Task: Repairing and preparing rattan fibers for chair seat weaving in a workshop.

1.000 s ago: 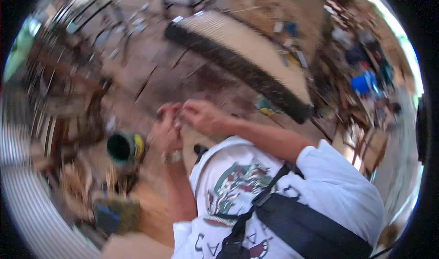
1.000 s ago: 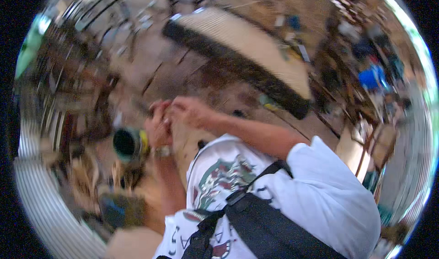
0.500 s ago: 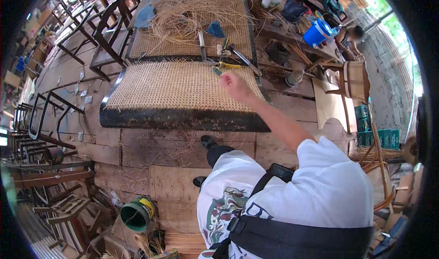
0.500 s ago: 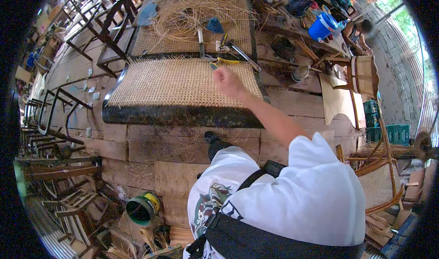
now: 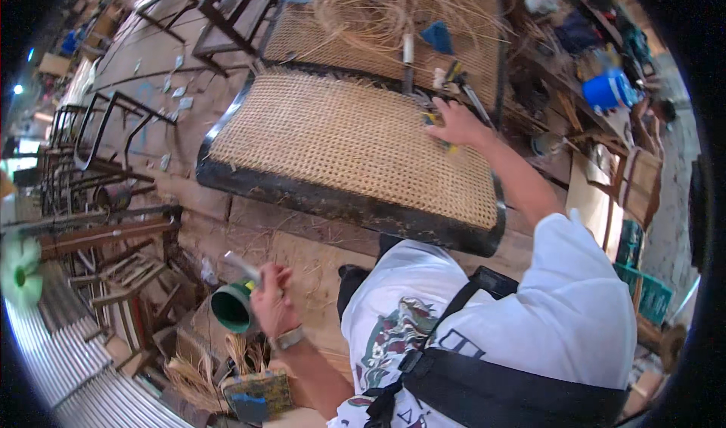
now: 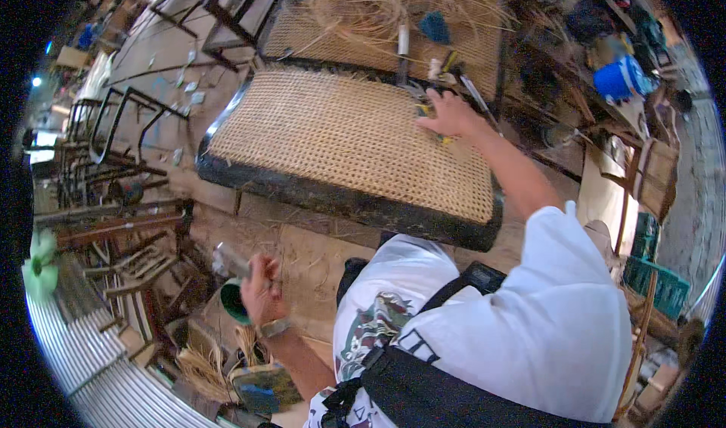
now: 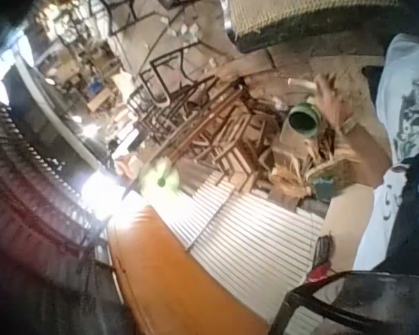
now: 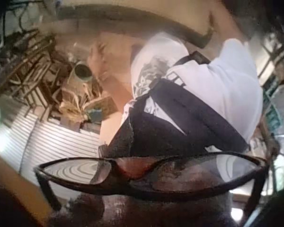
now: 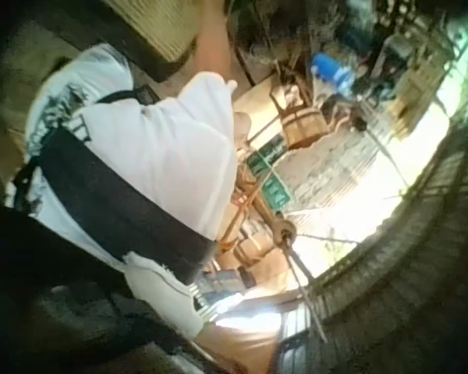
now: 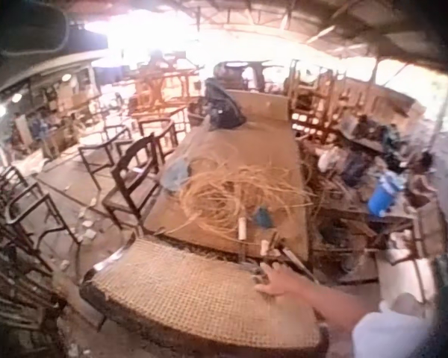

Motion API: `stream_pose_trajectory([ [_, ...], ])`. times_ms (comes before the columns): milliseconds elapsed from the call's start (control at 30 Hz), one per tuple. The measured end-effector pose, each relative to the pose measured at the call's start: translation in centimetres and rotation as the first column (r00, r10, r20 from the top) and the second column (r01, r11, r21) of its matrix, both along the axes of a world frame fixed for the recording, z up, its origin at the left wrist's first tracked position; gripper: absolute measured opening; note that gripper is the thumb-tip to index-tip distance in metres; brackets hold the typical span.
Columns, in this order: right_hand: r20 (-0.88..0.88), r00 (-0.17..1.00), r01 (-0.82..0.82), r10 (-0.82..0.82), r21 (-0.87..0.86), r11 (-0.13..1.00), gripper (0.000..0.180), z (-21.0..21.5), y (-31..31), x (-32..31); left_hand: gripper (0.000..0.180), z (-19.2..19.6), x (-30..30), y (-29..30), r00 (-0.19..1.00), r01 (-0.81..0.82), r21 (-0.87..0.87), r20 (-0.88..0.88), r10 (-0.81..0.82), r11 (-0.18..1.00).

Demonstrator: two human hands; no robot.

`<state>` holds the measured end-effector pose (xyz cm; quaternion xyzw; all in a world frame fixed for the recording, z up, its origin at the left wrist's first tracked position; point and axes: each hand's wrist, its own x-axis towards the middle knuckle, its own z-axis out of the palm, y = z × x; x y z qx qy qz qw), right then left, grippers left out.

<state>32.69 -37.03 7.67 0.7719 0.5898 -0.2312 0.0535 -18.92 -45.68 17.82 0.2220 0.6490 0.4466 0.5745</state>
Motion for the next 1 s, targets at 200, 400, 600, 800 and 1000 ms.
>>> stream_pose_trajectory([
  [200, -0.386, 0.919, 0.129, -0.085, 0.091, 0.987, 0.07, 5.0, -2.7, -1.3, 0.017, -0.5, 3.7, 1.6, 0.998, 0.011, -0.003, 0.063, -0.011, 1.0],
  [400, -0.921, 0.357, -0.001, -0.153, -0.165, 0.986, 0.056, 10.2, -6.6, -11.9, 0.015, 0.5, 3.2, 0.9, 0.998, -0.035, 0.192, 0.053, 0.025, 0.981],
  [600, -0.966, 0.258, -0.425, 0.029, -0.087, 0.901, 0.059, 11.9, -4.6, -25.1, 0.014, 2.0, 1.0, -1.6, 0.992, -0.099, 0.2, 0.093, 0.082, 0.975],
  [800, -0.933, 0.243, -0.64, 0.264, 0.05, 0.767, 0.06, 12.9, -5.6, -30.9, 0.014, 2.1, -1.1, -3.2, 0.984, -0.168, 0.171, 0.094, 0.154, 0.971],
  [1000, -0.951, 0.229, -0.623, 0.209, 0.021, 0.782, 0.053, 12.4, -6.0, -32.2, 0.014, 0.8, -2.5, -3.4, 0.988, -0.143, 0.2, 0.093, 0.126, 0.969],
])
